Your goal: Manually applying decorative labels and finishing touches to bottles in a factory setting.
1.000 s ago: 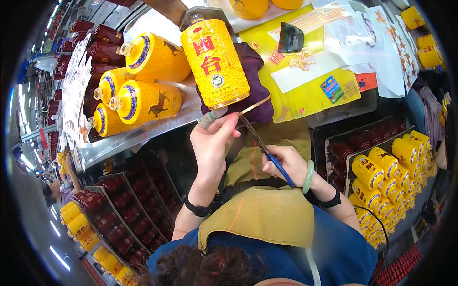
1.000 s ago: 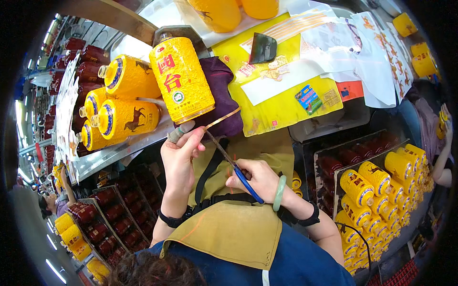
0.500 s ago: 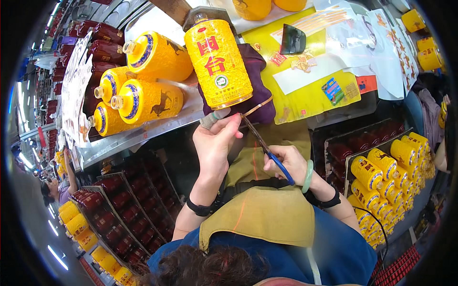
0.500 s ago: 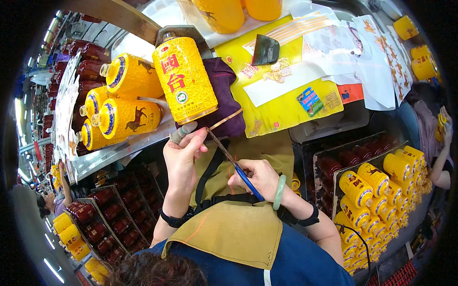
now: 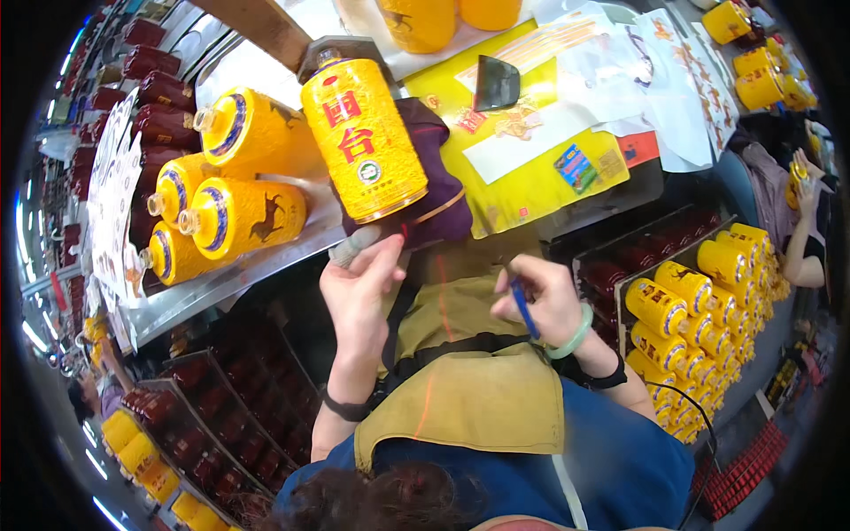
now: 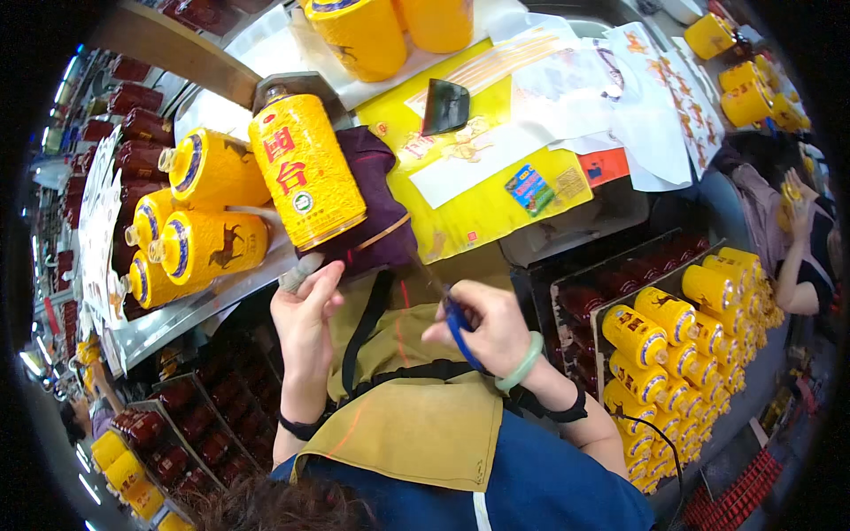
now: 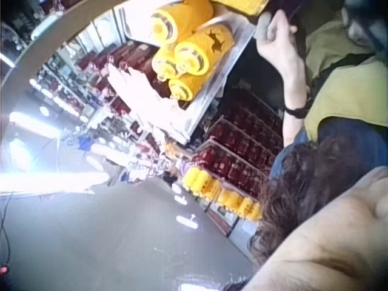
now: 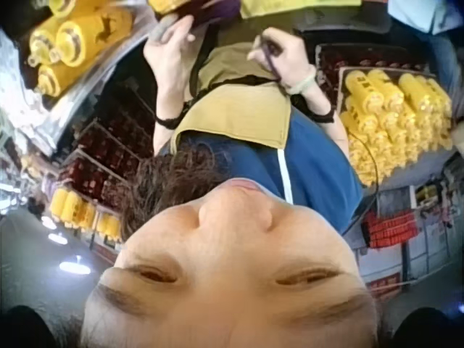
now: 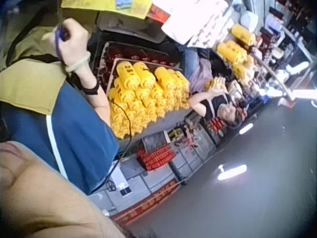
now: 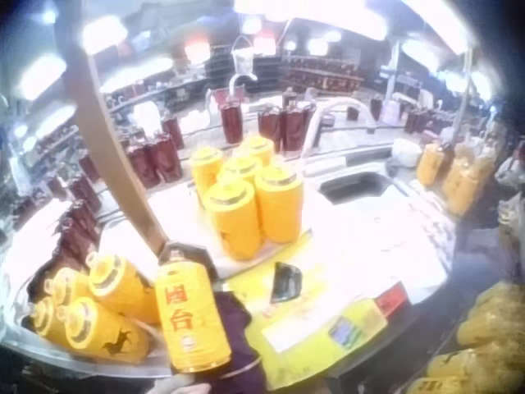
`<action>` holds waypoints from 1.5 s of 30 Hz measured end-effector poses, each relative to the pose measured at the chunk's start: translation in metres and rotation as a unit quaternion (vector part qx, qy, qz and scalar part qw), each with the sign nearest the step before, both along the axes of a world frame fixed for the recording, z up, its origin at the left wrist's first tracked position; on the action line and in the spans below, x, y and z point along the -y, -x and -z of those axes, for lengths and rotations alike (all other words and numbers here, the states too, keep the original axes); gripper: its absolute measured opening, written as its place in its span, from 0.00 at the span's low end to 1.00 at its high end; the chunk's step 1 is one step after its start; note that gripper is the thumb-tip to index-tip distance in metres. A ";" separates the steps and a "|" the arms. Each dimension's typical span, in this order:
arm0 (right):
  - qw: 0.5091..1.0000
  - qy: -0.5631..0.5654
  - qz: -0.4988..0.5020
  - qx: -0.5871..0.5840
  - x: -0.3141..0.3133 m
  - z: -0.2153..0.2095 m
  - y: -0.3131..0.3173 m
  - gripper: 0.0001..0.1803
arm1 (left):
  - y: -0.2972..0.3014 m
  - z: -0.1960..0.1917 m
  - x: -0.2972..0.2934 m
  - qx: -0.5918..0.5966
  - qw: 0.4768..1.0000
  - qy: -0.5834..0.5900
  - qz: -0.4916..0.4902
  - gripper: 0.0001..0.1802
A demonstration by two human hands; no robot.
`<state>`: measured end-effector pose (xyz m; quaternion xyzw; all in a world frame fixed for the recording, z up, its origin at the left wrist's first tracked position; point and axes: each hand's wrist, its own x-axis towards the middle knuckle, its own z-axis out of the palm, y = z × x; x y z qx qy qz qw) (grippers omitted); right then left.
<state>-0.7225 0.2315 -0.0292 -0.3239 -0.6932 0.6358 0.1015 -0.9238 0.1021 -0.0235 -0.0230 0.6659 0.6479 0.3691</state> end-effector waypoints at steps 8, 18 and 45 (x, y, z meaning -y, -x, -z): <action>0.849 -0.430 0.176 0.252 -0.078 -0.001 -0.007 0.18 | -0.004 -0.021 0.009 -0.002 0.998 -0.041 0.039 0.17; 0.956 -0.288 0.046 -0.031 -0.029 -0.050 0.067 0.12 | 0.004 -0.028 0.002 0.004 0.993 -0.115 0.022 0.13; 0.985 -0.136 0.041 -0.094 0.007 -0.024 0.114 0.05 | 0.052 0.014 -0.008 -0.468 0.879 -0.028 0.083 0.47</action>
